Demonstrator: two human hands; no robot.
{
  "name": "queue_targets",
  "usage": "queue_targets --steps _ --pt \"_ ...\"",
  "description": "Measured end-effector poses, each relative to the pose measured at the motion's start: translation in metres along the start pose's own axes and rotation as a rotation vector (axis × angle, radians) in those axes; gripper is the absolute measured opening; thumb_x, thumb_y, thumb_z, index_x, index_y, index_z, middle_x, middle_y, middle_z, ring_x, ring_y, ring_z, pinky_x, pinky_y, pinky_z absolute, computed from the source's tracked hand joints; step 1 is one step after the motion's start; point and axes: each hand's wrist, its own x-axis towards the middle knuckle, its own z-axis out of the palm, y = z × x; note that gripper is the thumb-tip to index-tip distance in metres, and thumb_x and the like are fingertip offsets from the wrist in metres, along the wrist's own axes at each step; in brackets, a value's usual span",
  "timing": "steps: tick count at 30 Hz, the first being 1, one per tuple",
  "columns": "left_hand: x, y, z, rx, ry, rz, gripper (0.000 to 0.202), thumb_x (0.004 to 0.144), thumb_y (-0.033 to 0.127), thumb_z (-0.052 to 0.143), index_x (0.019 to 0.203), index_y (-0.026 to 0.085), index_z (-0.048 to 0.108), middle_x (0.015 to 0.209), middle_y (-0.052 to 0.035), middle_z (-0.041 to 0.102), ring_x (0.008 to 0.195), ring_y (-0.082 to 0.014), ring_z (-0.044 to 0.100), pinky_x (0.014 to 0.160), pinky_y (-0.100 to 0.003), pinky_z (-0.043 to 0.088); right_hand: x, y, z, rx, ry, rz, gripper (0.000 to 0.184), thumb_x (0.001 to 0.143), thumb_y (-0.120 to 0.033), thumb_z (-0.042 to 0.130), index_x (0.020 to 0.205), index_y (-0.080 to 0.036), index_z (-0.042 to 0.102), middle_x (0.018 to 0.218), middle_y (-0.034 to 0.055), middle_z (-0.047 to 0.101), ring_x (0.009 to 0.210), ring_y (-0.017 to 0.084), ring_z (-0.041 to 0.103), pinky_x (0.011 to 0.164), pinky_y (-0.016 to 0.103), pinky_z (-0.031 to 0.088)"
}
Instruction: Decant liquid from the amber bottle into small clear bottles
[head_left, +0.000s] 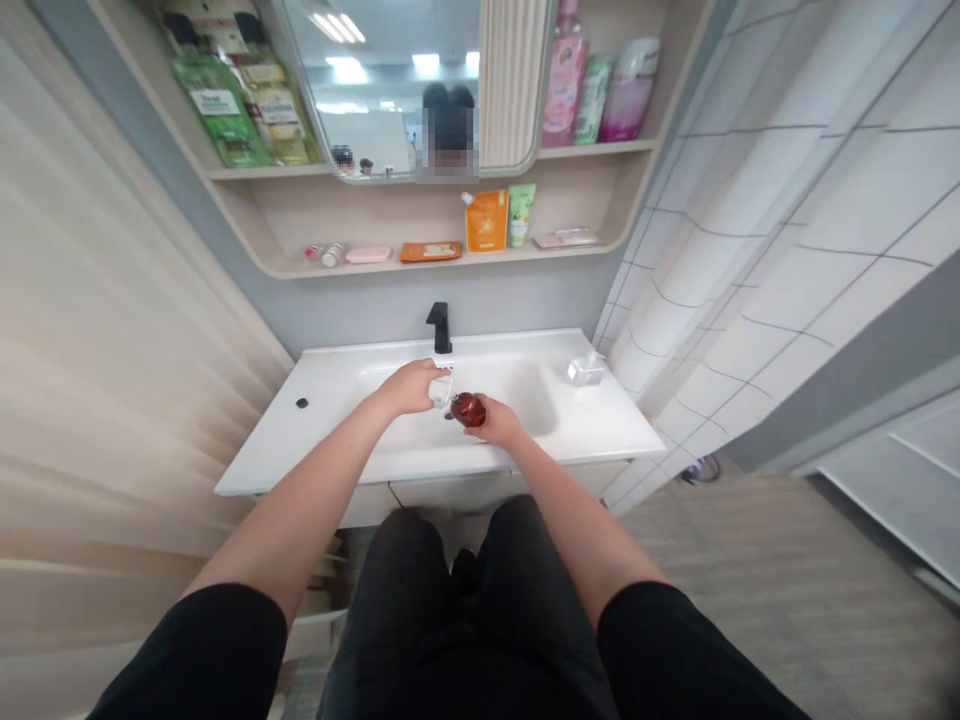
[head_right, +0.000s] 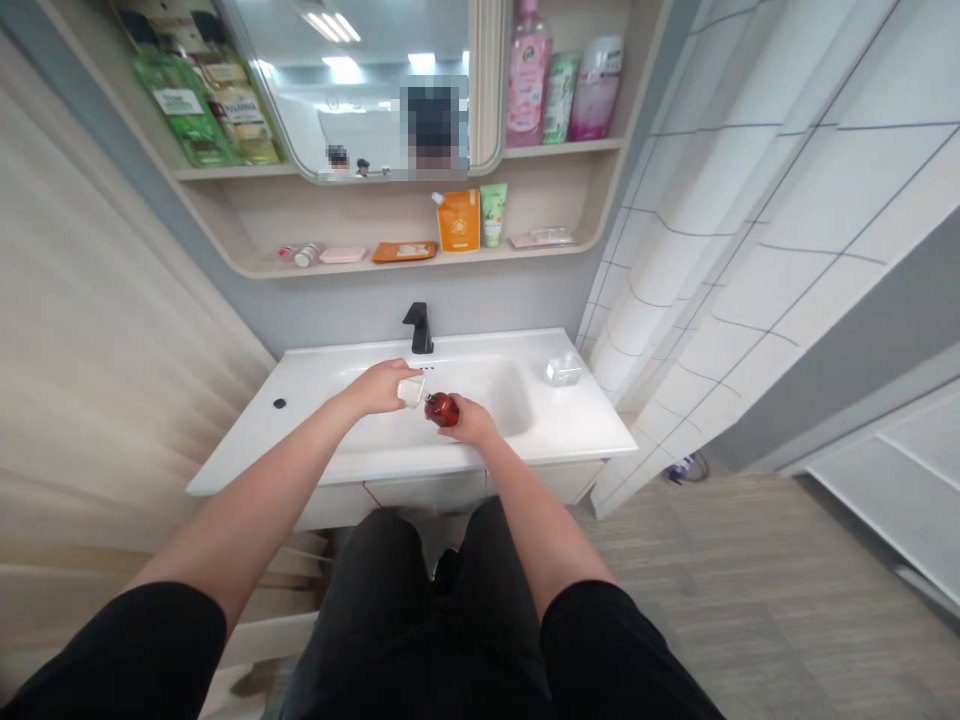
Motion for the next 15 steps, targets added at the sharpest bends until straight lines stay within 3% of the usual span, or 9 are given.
queue_targets --steps 15 --pt "0.006 0.012 -0.017 0.062 -0.021 0.067 0.058 0.079 0.021 0.073 0.137 0.027 0.076 0.113 -0.0096 0.072 0.110 -0.0292 0.070 0.096 -0.036 0.054 -0.002 -0.003 -0.003 0.000 0.025 -0.003 0.084 0.074 -0.043 0.099 0.148 -0.028 0.061 0.130 0.0074 0.080 0.114 0.034 0.077 0.095 0.039 0.058"
